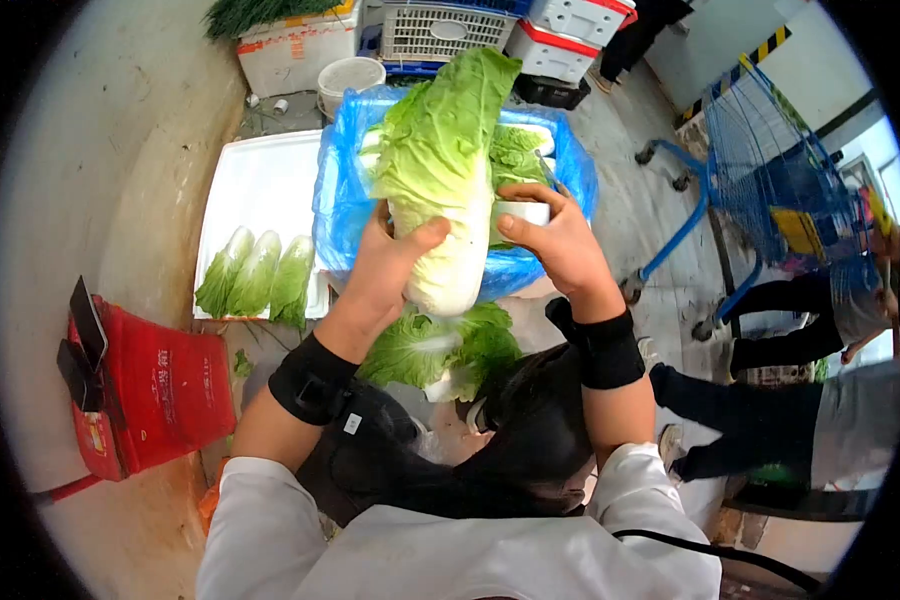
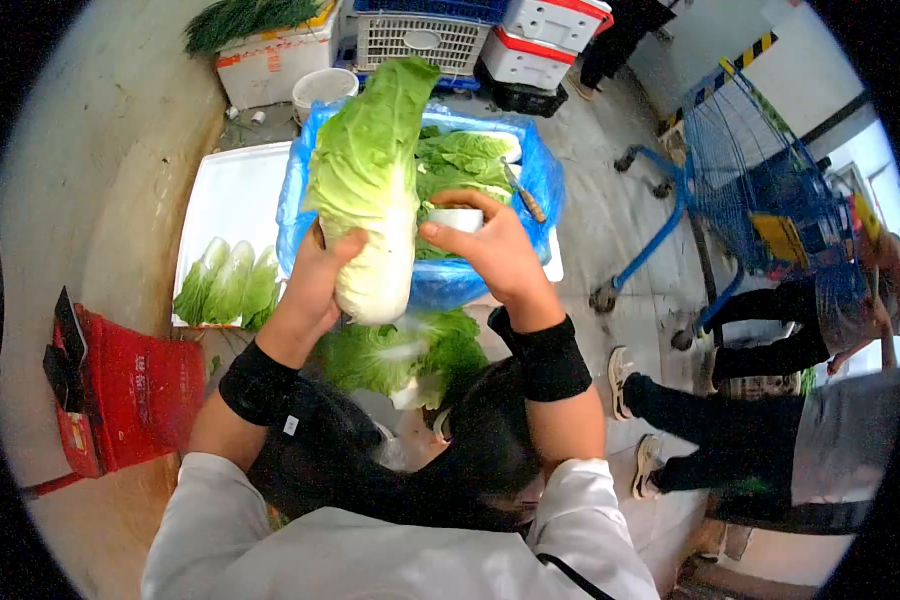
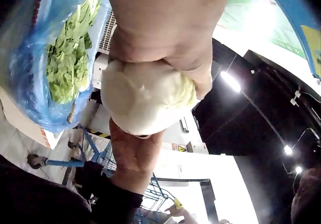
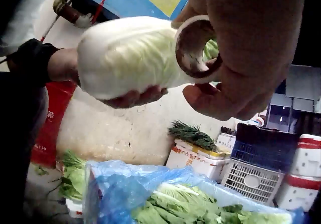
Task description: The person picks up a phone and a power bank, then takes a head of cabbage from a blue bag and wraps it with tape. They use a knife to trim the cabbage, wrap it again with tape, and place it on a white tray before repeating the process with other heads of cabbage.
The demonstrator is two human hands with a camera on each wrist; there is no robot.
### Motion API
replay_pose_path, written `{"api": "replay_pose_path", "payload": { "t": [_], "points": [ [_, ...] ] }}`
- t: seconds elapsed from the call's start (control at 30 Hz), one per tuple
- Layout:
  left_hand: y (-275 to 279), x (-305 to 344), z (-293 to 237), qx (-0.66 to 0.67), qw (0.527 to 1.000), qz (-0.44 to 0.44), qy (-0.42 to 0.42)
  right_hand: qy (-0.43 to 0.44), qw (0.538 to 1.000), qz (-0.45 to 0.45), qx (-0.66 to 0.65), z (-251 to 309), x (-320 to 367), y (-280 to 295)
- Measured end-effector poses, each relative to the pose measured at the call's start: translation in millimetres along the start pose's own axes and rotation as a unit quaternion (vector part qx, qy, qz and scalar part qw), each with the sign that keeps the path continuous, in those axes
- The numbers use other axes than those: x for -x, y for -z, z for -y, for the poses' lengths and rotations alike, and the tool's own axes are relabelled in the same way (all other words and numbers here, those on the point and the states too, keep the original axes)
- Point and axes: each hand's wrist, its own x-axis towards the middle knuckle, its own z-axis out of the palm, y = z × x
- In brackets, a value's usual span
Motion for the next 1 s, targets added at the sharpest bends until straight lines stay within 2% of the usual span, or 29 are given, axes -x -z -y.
{"api": "replay_pose_path", "payload": {
  "t": [0.03, 0.07, 0.1, 0.13, 0.17, 0.23, 0.3, 0.37, 0.43, 0.47, 0.53, 0.57, 0.67, 0.73, 0.8, 0.9, 1.0],
  "points": [
    [3, 2, 1, 0.032, 0.998, 0.040, 0.048, 0.016, 0.999, 0.025, -0.039, -3, -1, -1],
    [2, 4, 1, 0.031, 0.997, 0.037, 0.057, 0.031, 0.995, 0.053, -0.079, -3, 1, -5],
    [2, 7, 1, 0.070, 0.993, 0.073, 0.069, -0.029, 0.985, 0.081, -0.149, 5, 8, -6],
    [3, 7, 1, 0.105, 0.985, 0.110, 0.077, -0.031, 0.984, 0.079, -0.154, 5, 10, -5],
    [1, 7, 2, 0.099, 0.987, 0.110, 0.056, 0.001, 0.987, 0.073, -0.143, 6, 9, -4],
    [6, 7, 2, 0.073, 0.989, 0.111, 0.068, 0.039, 0.988, 0.063, -0.134, 5, 12, -6],
    [4, 3, 2, 0.045, 0.989, 0.121, 0.074, 0.027, 0.989, 0.042, -0.137, 5, 12, -7],
    [1, 1, 4, -0.027, 0.997, 0.072, 0.007, 0.015, 0.990, 0.020, -0.140, 5, 10, -7],
    [4, -2, 13, -0.051, 0.996, 0.067, -0.005, 0.053, 0.997, -0.039, -0.041, 2, 3, -6],
    [1, -1, 12, -0.071, 0.996, 0.055, -0.016, 0.053, 0.997, -0.040, -0.044, 1, 3, -9],
    [-4, 3, 12, -0.105, 0.992, 0.060, -0.029, 0.130, 0.981, -0.072, 0.121, 0, 3, -16],
    [-8, 4, 8, -0.134, 0.988, 0.065, -0.042, 0.144, 0.977, -0.063, 0.144, -1, 4, -18],
    [-6, 4, 1, -0.119, 0.992, 0.051, -0.010, 0.110, 0.988, -0.016, 0.104, 2, 5, -13],
    [-6, 7, 0, -0.088, 0.995, 0.050, 0.015, 0.060, 0.998, 0.011, 0.016, 7, 3, -1],
    [-7, 7, 1, -0.054, 0.997, 0.052, 0.033, 0.100, 0.990, -0.001, 0.095, 7, -2, 3],
    [-3, 8, 6, -0.032, 0.996, 0.067, 0.050, 0.074, 0.995, 0.017, 0.062, 12, 2, 6],
    [-2, 9, 5, -0.031, 0.994, 0.088, 0.062, 0.094, 0.993, 0.013, 0.067, 8, 3, 8]
  ]
}}
